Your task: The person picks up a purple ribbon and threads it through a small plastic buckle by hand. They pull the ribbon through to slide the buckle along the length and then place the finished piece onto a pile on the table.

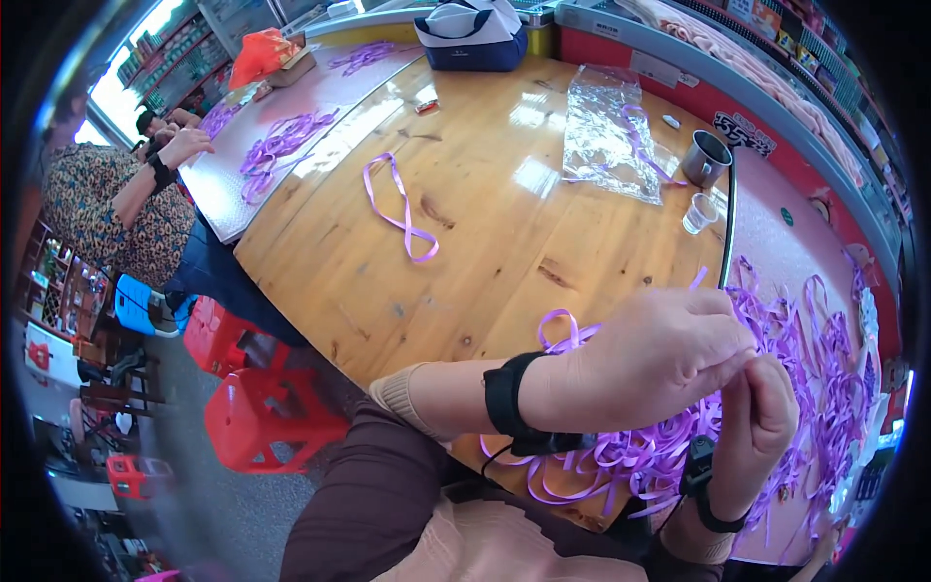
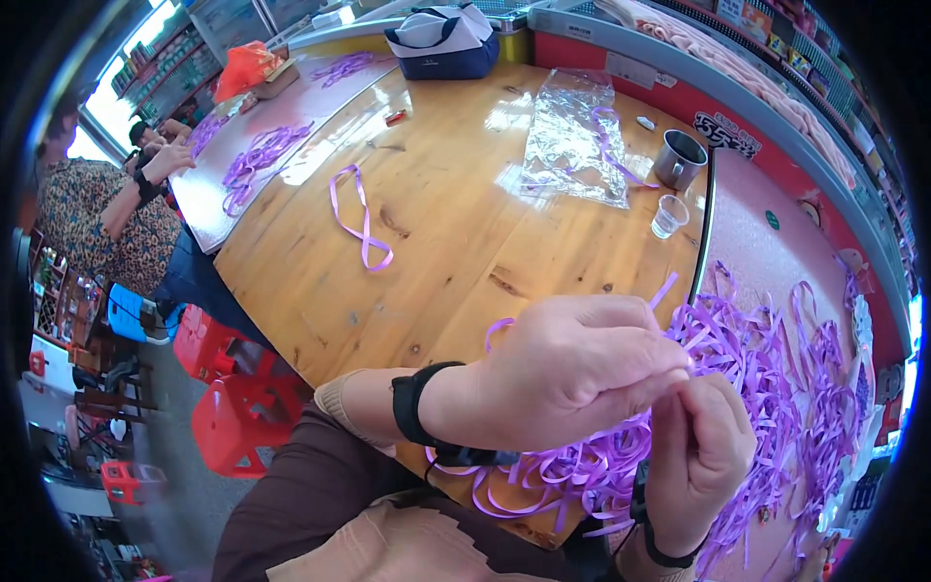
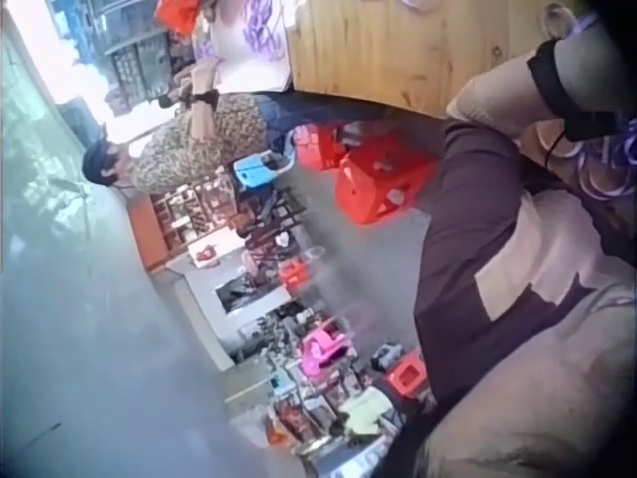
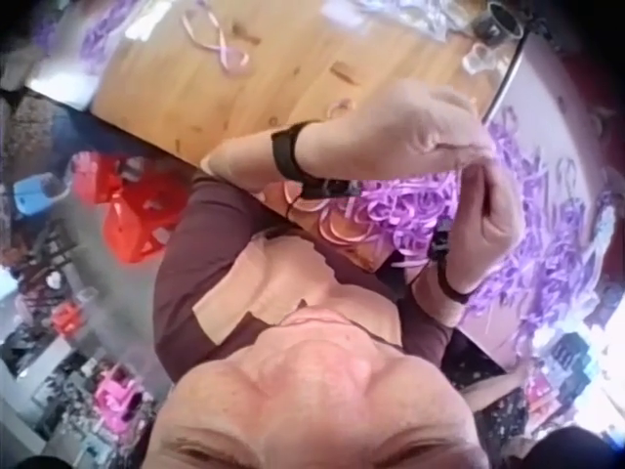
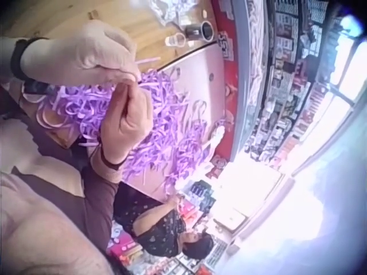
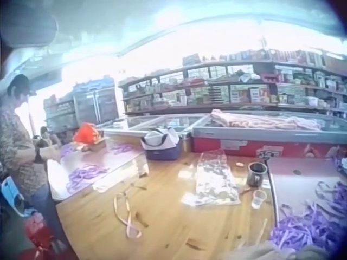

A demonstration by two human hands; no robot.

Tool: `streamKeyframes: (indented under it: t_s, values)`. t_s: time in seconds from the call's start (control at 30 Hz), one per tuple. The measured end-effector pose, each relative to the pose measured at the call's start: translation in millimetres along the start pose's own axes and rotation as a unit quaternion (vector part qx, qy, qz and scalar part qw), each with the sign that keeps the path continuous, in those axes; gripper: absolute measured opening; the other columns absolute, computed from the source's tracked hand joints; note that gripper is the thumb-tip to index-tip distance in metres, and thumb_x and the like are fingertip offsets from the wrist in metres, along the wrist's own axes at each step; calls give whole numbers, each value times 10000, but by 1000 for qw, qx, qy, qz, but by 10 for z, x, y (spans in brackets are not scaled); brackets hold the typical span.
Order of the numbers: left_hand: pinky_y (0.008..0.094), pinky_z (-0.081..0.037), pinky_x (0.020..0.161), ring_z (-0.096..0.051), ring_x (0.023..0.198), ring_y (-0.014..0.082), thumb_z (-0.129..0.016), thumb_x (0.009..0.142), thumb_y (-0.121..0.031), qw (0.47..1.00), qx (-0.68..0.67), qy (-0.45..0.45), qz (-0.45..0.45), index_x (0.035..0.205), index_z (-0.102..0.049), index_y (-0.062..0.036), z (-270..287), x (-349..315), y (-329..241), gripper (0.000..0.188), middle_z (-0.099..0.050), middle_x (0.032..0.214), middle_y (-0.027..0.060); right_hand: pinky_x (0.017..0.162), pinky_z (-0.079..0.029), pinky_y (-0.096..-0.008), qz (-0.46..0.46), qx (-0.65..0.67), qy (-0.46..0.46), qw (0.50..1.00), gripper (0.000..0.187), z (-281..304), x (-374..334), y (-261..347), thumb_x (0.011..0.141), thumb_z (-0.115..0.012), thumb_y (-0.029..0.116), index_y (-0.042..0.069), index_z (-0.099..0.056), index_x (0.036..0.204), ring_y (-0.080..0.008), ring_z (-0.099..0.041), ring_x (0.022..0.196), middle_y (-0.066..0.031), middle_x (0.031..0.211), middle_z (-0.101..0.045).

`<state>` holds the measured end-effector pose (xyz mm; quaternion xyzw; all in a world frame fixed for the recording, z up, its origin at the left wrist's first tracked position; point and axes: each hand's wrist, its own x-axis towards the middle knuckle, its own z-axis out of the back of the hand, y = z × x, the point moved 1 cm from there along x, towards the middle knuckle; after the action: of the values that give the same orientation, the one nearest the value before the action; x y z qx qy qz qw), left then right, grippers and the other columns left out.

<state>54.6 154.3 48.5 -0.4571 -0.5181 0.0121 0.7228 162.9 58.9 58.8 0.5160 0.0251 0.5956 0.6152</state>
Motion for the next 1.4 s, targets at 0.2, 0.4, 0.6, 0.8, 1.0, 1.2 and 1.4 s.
streamKeyframes:
  t_s: [0.2,0.4,0.6,0.8,1.0,1.2,1.4]
  values:
    - [351,-397,514,-508,606,290,-544,777,-70,977,194,88,29,730,-506,-19,37,0,-12,79,-488,629,120,535,-367,-220,-76,-5,-1,997,128,43,-14,-9,679,-610,-90,-24,-574,782,-118,-478,602,-61,691,-522]
    - [351,-394,576,-507,655,290,-522,801,-97,976,84,177,90,768,-522,-10,85,5,5,93,-515,688,128,610,-411,-206,-77,92,23,993,180,77,-11,-17,673,-616,-101,-19,-611,833,-135,-542,697,-92,802,-580]
    - [288,-400,582,-506,630,199,-525,789,-56,972,0,207,112,828,-557,-5,73,45,-8,72,-532,716,89,615,-425,-212,-87,187,17,978,156,115,52,-69,680,-619,-92,-12,-618,813,-138,-556,724,-91,809,-587]
    - [203,-381,558,-477,649,71,-526,793,-29,950,-108,147,254,854,-529,-12,3,82,-75,64,-502,735,-11,570,-429,-204,16,146,29,989,157,222,115,-112,680,-645,-53,21,-628,817,-132,-567,691,-78,788,-590]
    - [156,-313,491,-415,573,20,-531,814,-96,829,-319,105,447,894,-494,-13,15,62,-78,121,-477,691,-22,548,-431,-223,69,64,36,995,187,218,68,-43,673,-637,-56,15,-621,845,-155,-561,663,-95,787,-582]
    - [146,-307,489,-415,565,17,-582,777,-119,801,-361,85,471,875,-506,-21,21,78,-90,158,-481,682,-32,545,-427,-218,119,15,8,993,202,196,49,-10,676,-622,-78,4,-617,860,-156,-558,664,-106,800,-577]
    - [146,-340,549,-442,652,11,-583,769,-60,841,-304,85,440,877,-506,-15,-2,53,-98,140,-497,767,-36,517,-409,-207,95,-13,2,995,193,200,59,9,659,-632,-79,2,-618,835,-144,-554,636,-101,771,-580]
